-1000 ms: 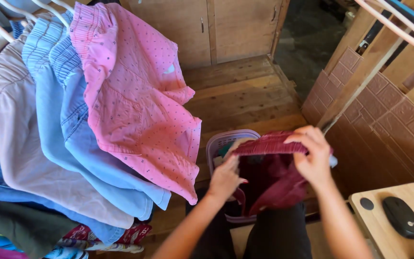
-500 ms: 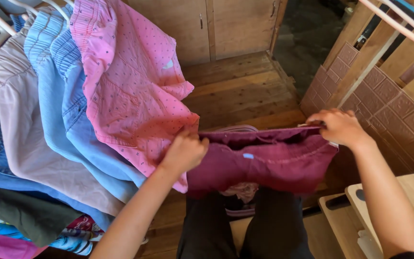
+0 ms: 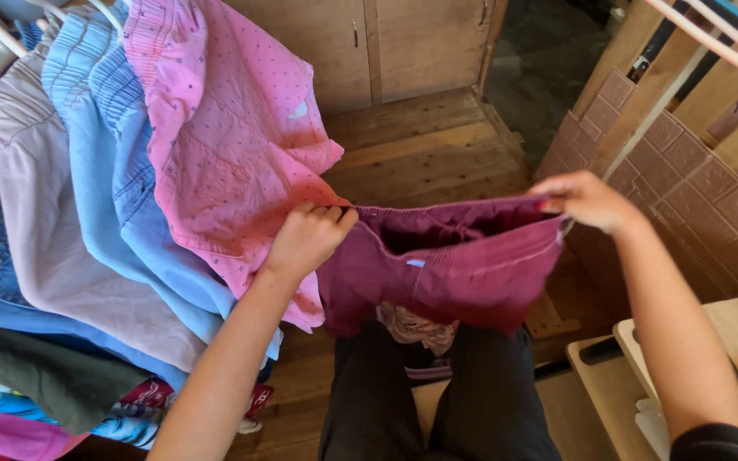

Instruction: The person takes clothes from a laundry basket, places them on hangers, and hangs them on a nearby clothing rack. They handle a maroon top, a patterned dress, and a dark garment, arranging each on the rack.

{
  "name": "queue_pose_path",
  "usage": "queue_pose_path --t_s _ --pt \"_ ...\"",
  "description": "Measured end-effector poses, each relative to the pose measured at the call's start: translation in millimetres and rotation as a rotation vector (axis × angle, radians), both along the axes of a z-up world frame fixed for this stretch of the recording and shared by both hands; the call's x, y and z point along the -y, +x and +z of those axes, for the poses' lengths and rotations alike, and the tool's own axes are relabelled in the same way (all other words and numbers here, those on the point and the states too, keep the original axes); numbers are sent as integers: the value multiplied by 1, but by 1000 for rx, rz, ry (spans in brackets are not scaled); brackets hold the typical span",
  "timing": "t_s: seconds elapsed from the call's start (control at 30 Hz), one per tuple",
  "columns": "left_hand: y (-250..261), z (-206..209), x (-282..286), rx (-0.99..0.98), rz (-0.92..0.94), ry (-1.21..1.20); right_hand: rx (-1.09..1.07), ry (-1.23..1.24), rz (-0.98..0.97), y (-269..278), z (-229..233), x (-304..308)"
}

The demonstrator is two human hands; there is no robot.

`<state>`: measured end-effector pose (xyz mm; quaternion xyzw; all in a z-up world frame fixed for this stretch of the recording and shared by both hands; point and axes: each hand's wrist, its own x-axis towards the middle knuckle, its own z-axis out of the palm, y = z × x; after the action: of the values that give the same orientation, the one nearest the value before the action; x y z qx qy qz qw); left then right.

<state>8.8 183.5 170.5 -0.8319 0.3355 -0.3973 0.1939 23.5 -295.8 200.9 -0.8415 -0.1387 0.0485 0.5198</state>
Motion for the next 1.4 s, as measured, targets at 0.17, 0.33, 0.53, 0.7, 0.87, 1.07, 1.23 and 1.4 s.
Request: queue_pose_path --t_s 0.17,0.33,0.53,0.7,0.87,1.07,1.23,1.4 --pt "-16 14 -11 66 -41 67 261 96 24 12 -16 9" --pt "-32 20 1 138 -79 61 842 -789 -322 31 -77 -1" --pt "-53 12 13 163 -67 67 820 -992 -600 14 -109 -29" --pt "-52 -9 6 141 51 36 153 -664 -221 -14 -76 -42" --pt "-60 25 15 265 137 -29 16 -742 -37 -79 -10 -72" --pt "-64 50 64 325 -231 -59 262 -506 29 -102 -12 -121" --pt "-83 80 92 365 -632 -41 685 -106 153 -78 -33 -176" --pt "-77 97 74 337 -385 -77 486 259 -120 -46 -31 -186"
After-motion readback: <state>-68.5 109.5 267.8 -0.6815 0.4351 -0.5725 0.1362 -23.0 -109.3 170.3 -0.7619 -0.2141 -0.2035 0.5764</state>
